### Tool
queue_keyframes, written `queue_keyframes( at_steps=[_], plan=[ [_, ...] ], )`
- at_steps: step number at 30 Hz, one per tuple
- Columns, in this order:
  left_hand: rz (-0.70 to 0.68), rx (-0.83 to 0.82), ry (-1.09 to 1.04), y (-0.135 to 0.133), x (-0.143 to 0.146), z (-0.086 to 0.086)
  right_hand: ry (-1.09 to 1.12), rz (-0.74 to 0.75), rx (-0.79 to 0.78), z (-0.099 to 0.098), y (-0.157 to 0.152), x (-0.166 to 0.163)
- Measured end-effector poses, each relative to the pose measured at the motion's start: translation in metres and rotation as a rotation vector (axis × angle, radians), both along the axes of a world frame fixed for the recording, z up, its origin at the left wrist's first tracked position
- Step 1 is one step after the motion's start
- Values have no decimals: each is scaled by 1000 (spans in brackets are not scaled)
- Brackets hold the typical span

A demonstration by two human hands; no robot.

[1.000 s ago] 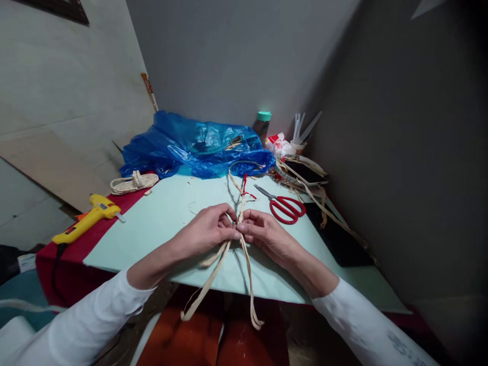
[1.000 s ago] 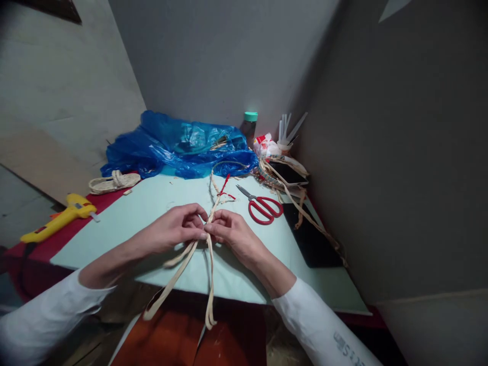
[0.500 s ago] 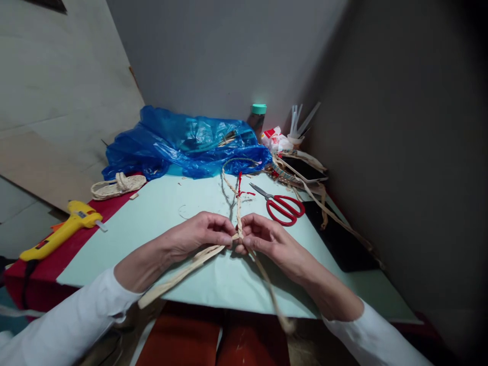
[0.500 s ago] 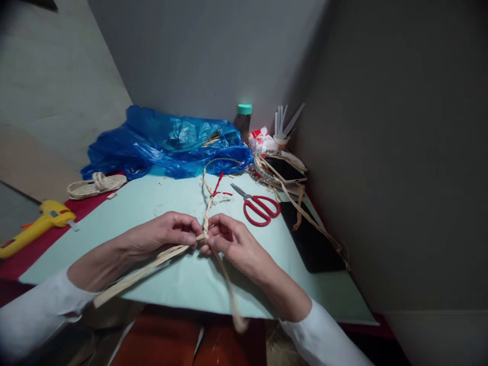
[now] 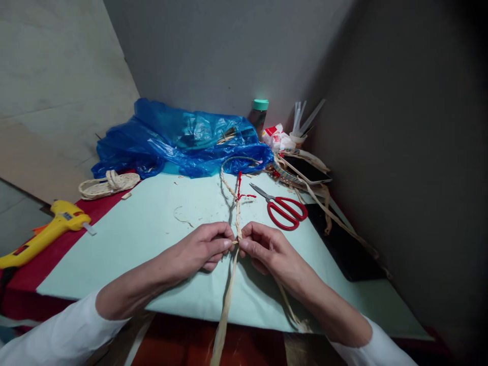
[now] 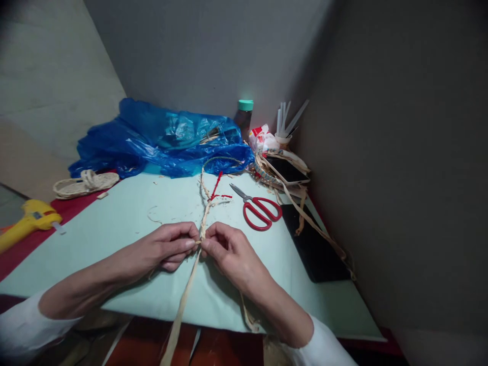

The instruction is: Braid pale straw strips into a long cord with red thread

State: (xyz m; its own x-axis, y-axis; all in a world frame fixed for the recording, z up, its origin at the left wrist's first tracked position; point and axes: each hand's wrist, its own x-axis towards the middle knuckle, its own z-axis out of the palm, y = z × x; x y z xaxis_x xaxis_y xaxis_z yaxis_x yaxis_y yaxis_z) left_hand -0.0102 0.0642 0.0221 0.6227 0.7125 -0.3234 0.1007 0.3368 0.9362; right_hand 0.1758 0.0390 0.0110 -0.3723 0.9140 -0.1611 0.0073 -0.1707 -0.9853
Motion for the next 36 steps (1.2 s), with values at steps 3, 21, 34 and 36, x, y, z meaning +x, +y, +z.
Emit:
queue_keyframes(
  at_steps=[3,21,34,36],
  plan=[
    [32,-58,-34,-3,1,0,33,-17,7,2,-1,0],
    [66,154,167,-8,1,15,83,-24,-64,6,-11,-1],
    [92,341,303,-4,-1,14,-106,-46,34,3,-3,-8],
    [129,401,328,-3,-2,14,-145,-30,72,3,-2,-8]
  ],
)
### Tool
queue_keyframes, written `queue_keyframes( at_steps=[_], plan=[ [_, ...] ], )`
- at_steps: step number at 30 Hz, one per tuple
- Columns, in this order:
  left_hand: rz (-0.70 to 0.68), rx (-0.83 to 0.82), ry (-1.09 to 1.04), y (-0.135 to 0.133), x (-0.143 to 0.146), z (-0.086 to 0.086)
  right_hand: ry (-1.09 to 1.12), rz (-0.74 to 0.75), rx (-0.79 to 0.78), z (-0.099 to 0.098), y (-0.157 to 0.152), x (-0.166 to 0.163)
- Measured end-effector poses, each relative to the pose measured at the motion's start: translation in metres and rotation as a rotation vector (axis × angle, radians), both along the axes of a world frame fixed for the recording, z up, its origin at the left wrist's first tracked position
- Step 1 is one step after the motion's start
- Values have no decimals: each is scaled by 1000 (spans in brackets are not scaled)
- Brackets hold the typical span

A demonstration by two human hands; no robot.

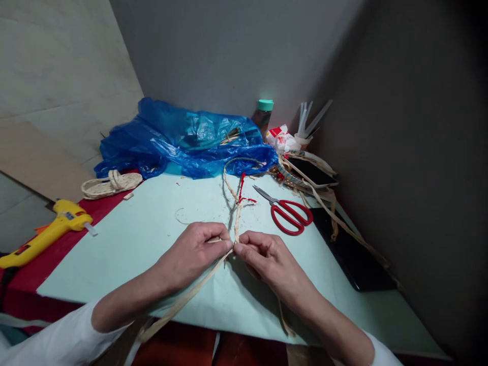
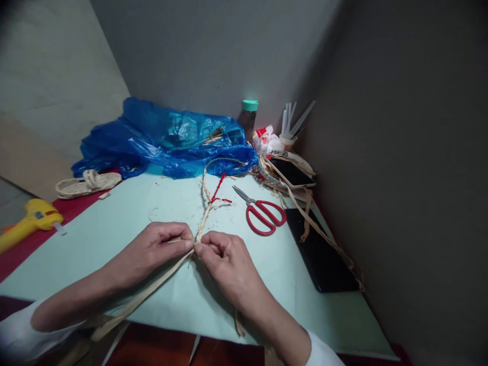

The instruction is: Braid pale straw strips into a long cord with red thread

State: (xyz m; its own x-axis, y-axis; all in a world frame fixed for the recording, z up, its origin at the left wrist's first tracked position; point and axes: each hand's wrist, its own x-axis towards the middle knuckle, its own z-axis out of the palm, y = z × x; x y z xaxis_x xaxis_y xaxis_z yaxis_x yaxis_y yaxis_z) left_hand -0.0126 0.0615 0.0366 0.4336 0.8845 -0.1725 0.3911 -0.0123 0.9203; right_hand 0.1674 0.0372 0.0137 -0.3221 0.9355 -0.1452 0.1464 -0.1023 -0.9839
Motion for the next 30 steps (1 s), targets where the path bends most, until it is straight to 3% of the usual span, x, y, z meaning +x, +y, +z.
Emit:
queue_keyframes(
  at_steps=[7,14,18,22,26,28,30],
  plan=[
    [23,196,58,-6,-1,6,-87,-41,188,-4,-2,-7],
    [-46,856,442,-42,14,-12,-4,-141,205,-10,-14,-21],
    [12,1159,594,-55,17,-24,151,-184,132,-12,-19,-23],
    [-55,1352,717,-59,18,-27,359,-180,-65,-9,-20,-23],
    [-175,1425,874,-63,15,-22,465,-153,-94,-6,-21,-27],
    [-239,1313,809,-63,8,-13,447,-180,-61,-6,-23,-29],
    [-228,1083,614,-58,-2,-2,413,-215,-38,-6,-24,-30]
  ],
)
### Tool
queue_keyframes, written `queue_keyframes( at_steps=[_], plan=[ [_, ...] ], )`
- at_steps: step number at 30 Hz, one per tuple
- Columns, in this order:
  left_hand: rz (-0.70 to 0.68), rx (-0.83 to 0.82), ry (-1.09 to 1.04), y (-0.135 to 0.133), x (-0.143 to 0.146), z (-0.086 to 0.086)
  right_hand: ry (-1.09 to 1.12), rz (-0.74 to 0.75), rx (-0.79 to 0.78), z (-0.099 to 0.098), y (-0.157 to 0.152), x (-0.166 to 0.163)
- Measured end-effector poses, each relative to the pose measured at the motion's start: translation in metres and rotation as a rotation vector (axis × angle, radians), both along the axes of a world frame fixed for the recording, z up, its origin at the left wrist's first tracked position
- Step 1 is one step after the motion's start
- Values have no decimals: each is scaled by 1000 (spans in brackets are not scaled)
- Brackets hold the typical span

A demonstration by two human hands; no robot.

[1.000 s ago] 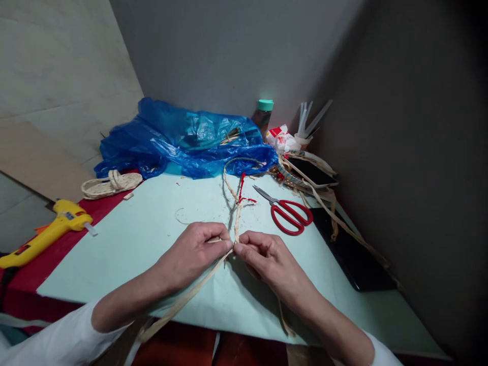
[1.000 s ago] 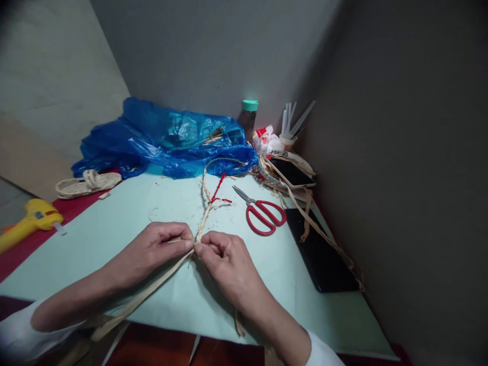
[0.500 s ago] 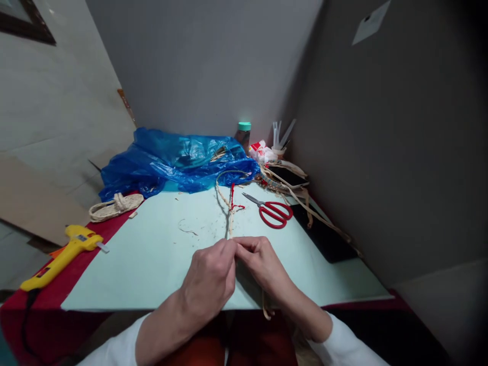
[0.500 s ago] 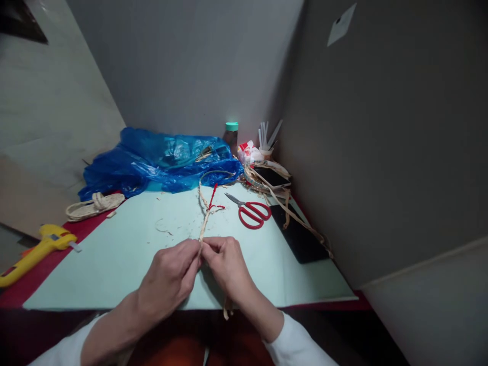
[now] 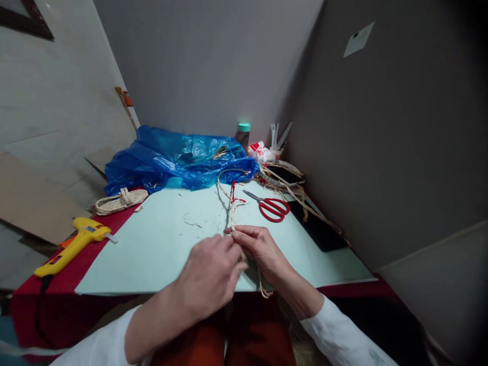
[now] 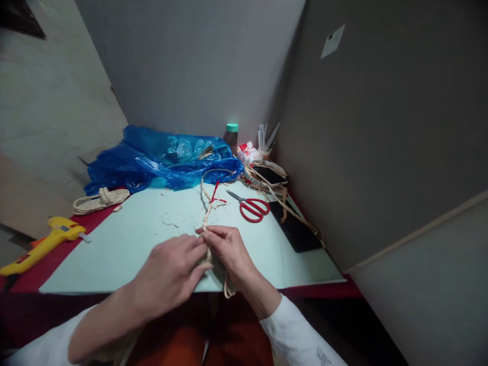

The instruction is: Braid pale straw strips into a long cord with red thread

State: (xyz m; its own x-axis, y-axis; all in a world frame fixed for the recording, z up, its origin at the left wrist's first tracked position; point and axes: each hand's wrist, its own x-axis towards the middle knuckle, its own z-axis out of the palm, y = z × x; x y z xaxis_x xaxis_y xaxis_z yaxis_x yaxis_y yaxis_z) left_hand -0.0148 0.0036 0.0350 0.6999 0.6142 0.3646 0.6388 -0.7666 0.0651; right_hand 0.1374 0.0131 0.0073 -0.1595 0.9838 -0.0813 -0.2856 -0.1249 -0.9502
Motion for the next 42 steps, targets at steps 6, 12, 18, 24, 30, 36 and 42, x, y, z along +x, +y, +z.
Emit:
queue_keyframes(
  at_steps=[6,12,18,24,30,36,42],
  plan=[
    [40,-872,-623,39,-8,1,-57,0,36,0,-4,-4],
    [-2,-1556,-952,49,6,-23,-204,-30,46,-8,-8,-8],
    [117,-1553,-1009,39,3,-24,-742,-79,276,-8,-14,-5],
    [194,-1358,-893,44,3,-24,-1495,-117,463,7,-21,-4],
    [279,-1278,-960,36,6,-21,-1714,-303,886,4,-35,-21],
    [151,-1410,-1077,35,-2,-23,-1627,-367,1005,-18,-46,-39],
    [62,-1408,-1112,37,-8,-29,-1290,-152,696,19,-40,0]
  ],
)
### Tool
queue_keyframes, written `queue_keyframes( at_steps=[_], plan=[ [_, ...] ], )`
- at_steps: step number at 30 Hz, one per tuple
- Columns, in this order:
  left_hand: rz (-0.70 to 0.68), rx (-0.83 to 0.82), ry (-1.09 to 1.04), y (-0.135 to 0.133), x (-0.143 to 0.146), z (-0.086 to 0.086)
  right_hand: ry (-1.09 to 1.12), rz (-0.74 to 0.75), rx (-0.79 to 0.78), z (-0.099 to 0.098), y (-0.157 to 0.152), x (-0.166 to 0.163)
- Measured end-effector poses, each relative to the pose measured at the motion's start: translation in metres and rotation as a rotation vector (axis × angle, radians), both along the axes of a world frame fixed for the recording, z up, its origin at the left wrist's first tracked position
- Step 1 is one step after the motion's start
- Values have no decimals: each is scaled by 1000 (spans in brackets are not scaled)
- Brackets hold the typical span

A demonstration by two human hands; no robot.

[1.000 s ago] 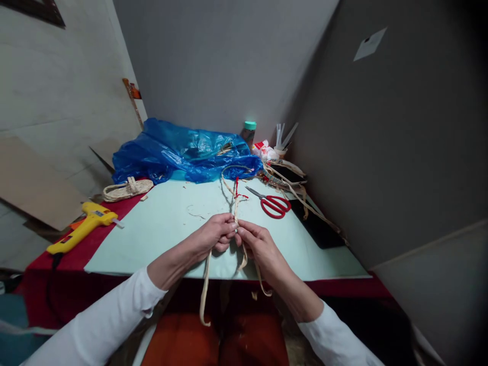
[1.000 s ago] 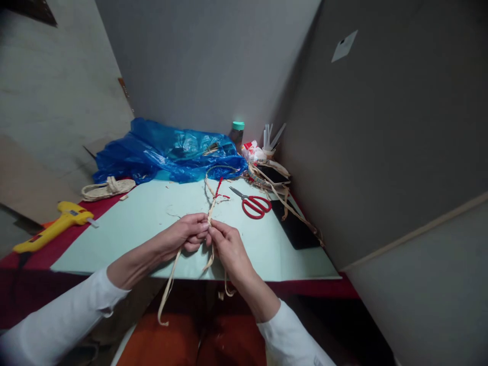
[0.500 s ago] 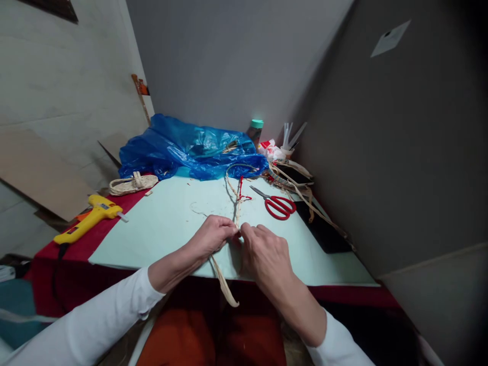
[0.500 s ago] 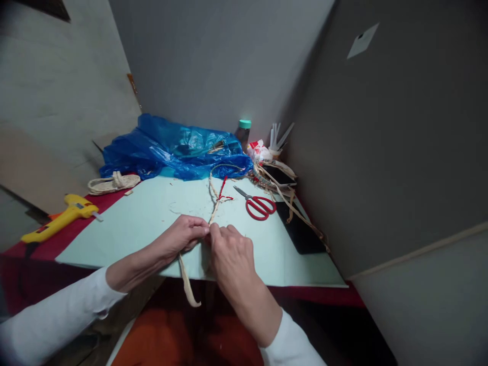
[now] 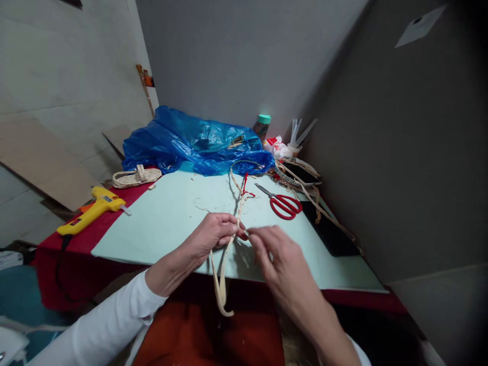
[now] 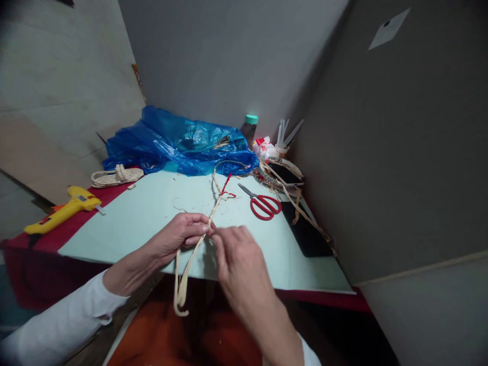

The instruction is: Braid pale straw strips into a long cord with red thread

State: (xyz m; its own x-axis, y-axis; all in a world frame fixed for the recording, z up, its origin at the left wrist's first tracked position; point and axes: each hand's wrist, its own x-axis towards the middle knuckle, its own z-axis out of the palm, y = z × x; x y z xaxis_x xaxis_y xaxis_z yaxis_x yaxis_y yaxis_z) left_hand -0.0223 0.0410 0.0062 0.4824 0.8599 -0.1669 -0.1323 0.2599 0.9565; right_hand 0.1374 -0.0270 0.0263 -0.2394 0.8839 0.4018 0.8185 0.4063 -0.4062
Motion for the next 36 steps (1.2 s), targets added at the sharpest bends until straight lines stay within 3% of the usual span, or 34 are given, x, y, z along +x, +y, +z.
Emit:
queue_keyframes(
  at_steps=[2,7,12,15,22,26,30,33,36],
  plan=[
    [-9,8,-10,0,1,0,42,-106,-44,10,10,6],
    [-13,50,41,-2,1,3,143,-32,-394,0,34,-11],
    [-75,151,144,-4,-6,3,117,-7,-356,-13,42,-18],
    [-87,181,217,-7,-9,1,237,64,-346,-16,43,-11],
    [53,403,499,-13,-17,17,541,62,-394,-25,37,-7],
    [98,520,608,-32,-5,24,645,80,-412,-27,37,-8],
    [110,718,700,-56,13,10,892,121,-549,-27,37,-3],
    [50,780,719,-63,15,5,1028,182,-646,-25,35,2],
    [-28,765,734,-51,6,16,1083,185,-656,-24,34,3]
  ],
)
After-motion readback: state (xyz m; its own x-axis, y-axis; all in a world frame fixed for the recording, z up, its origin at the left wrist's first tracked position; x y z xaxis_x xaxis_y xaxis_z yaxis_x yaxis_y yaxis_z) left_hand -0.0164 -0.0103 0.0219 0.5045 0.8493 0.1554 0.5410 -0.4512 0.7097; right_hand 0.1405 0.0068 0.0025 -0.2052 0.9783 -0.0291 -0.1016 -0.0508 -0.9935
